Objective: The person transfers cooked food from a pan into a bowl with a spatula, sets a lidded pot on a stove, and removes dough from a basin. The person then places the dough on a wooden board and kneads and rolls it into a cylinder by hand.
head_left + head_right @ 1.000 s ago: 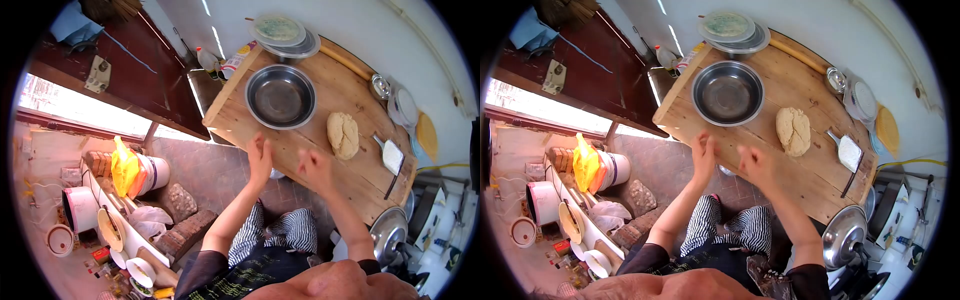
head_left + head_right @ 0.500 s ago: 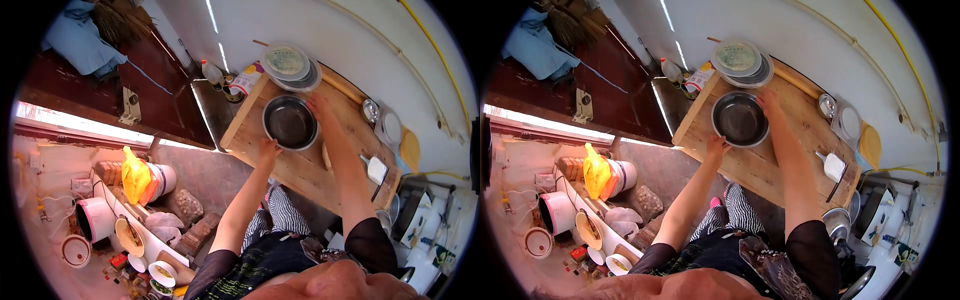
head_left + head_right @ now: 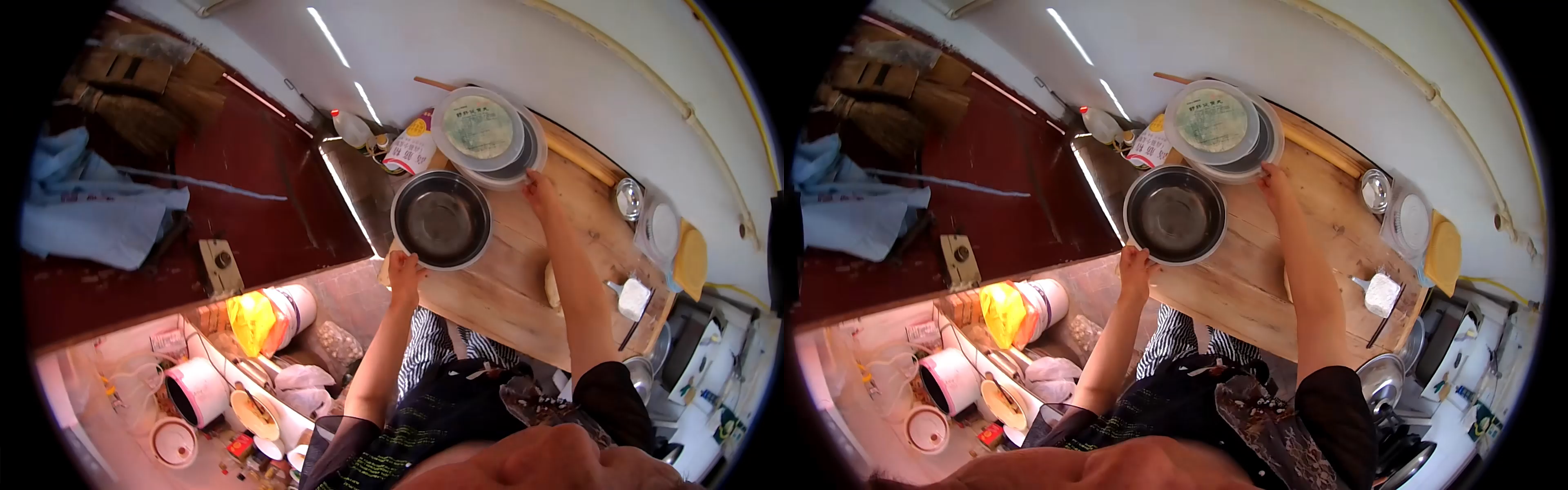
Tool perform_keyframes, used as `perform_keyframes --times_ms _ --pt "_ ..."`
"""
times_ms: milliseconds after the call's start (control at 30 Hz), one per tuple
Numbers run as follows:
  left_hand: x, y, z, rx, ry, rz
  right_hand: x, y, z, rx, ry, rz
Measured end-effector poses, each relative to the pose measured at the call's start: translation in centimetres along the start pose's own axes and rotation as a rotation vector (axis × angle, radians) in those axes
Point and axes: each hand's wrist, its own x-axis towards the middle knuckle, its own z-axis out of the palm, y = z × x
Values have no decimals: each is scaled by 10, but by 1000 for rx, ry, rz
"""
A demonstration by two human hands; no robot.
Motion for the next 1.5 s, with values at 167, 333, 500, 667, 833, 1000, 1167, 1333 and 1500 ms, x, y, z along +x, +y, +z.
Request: perform_keyframes --times_ms 167,333,500,667,833,1000,1167,1333,1500 --pt "44 31 9 29 -69 -68 -33 -7 -14 173 -7 -31" --pt "85 41 53 38 -181 -108 -82 -46 -2 131 32 -201" --pt "130 17 104 -68 -382 -205 -96 -34 7 30 67 -146" --pt "134 15 126 -22 -401 -285 -93 3 29 25 136 -92" --pt "130 24 123 -24 -469 -180 -84 15 43 30 227 -41" --pt "144 20 119 -8 -551 -159 -82 15 39 -113 269 14" --pt "141 17 123 7 -461 -86 -120 5 20 -183 303 -20" --pt "149 5 106 36 -451 -97 -196 78 -54 -280 252 -74" --pt "112 29 91 110 -581 -49 -275 126 -100 -261 334 -111"
